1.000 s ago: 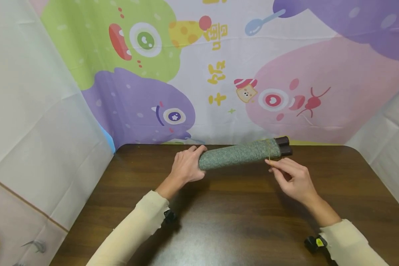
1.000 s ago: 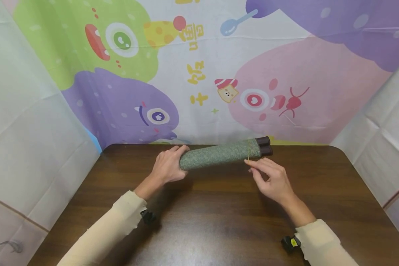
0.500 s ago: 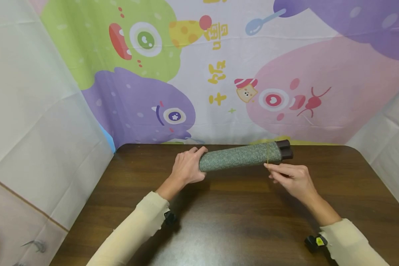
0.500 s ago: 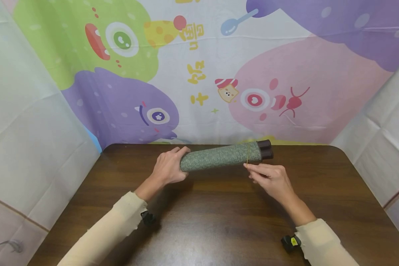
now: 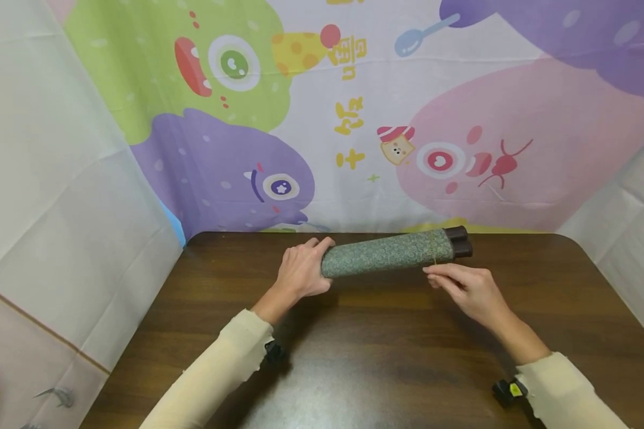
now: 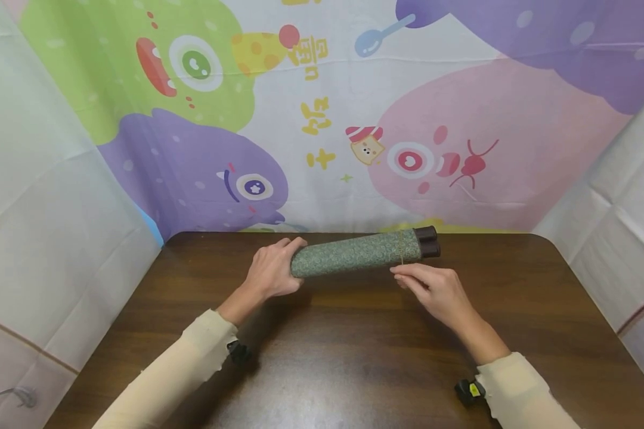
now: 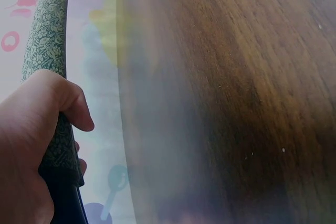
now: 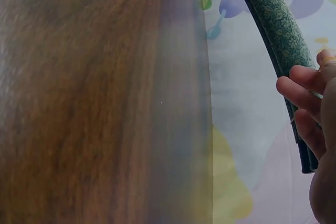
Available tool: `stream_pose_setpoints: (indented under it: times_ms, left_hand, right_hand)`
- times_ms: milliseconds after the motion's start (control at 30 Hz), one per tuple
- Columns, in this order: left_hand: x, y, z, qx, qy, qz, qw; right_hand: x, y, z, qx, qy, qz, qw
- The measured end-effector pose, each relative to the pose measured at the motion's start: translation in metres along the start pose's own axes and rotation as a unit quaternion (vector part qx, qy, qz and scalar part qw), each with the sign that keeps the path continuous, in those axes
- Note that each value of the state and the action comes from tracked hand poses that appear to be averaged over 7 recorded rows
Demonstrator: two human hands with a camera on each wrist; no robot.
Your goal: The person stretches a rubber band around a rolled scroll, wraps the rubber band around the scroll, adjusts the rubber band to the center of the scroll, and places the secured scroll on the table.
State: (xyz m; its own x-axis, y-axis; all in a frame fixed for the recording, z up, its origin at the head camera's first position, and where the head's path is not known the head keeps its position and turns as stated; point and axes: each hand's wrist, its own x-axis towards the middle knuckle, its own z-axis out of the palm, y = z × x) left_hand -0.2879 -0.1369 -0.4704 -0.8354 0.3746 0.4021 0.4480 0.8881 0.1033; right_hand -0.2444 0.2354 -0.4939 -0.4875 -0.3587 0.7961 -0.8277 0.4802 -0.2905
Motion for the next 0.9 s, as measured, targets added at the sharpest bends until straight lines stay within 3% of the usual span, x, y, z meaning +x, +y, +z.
stream_pose_setpoints:
  times_ms: [300,600,900]
  left_hand:
    - [-0.0003,-0.0006,-0.0007,0.001,0.001,-0.002,1.0]
    - [0.0001,-0.0002,-0.0011,-0.002,0.0,-0.003,1.0]
    - [0.0021,-0.0006,-0.0024,0.003,-0.011,-0.009,0.9999]
  right_hand:
    - [-0.0002,0.0019,0.0,-0.012,0.026,-0.019,0.9994]
    - [0.002,0.0059,0.0014,-0.073,0.066,-0.048,0.994]
    - [0.0,0.0086,-0.0007,-0.077,0.083,-0.031,0.9931]
